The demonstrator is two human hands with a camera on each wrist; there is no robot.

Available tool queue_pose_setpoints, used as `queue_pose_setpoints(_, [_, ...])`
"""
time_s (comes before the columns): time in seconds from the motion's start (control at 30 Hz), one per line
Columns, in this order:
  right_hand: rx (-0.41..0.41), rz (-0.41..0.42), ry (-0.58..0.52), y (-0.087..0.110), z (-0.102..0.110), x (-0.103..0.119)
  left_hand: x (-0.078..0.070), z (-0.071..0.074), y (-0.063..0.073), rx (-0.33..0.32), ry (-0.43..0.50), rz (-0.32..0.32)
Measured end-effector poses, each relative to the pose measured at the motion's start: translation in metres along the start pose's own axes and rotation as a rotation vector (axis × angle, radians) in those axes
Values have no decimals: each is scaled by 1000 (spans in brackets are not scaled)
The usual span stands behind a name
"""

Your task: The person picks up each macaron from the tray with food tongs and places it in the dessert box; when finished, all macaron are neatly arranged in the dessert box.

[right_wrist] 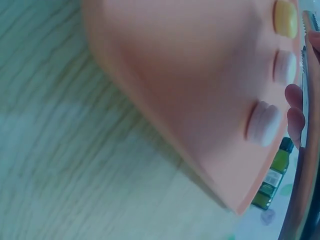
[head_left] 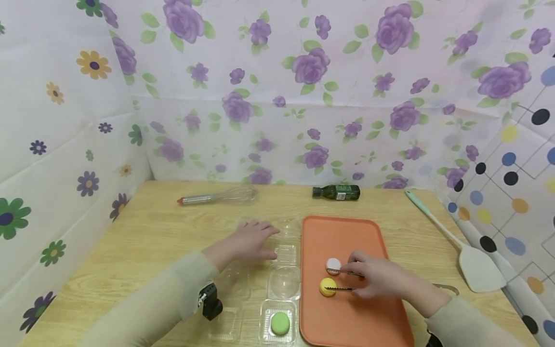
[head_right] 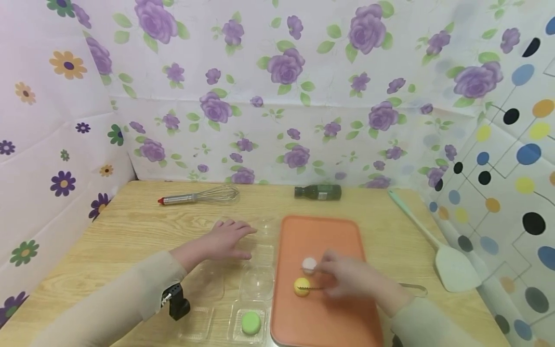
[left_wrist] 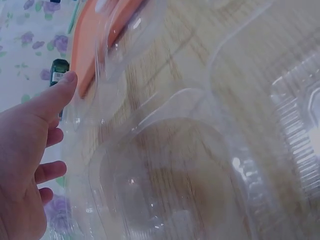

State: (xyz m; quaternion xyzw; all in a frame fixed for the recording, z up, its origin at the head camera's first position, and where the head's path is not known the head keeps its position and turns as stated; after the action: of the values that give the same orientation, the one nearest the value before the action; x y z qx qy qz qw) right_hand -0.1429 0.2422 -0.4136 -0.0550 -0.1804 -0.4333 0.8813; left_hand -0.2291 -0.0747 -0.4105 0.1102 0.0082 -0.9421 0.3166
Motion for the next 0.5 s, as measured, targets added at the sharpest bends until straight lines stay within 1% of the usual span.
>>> queue_pose_setpoints(0.17, [33, -29, 5, 1, -3, -2, 5, -3, -2, 27, 4, 13])
queue_pose_setpoints(0.3, [65, -63, -13, 1, -4, -3, 7, -4, -3, 36, 15, -1])
queue_pose_setpoints(0.43, [74, -44, -8, 1, -10, -6, 6, -5, -4, 39, 4, -10])
queue_pose_setpoints(0.5, [64, -21, -4, 1, -12, -6, 6, -6, -5, 39, -7, -13])
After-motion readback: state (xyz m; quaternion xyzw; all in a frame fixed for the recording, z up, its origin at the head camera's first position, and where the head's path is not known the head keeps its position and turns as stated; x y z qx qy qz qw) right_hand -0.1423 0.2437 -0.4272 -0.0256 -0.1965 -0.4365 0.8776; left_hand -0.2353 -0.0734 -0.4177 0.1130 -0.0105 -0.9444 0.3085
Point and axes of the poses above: each hand's wrist, its own y-axis away from the middle knuckle, its own z-axis out of the back of the hand, x = y × z, the point moved 2 cm from there along -y, towards the middle knuckle, and after that the axes turned 10 degrees about -z, right-handed, at the moved point
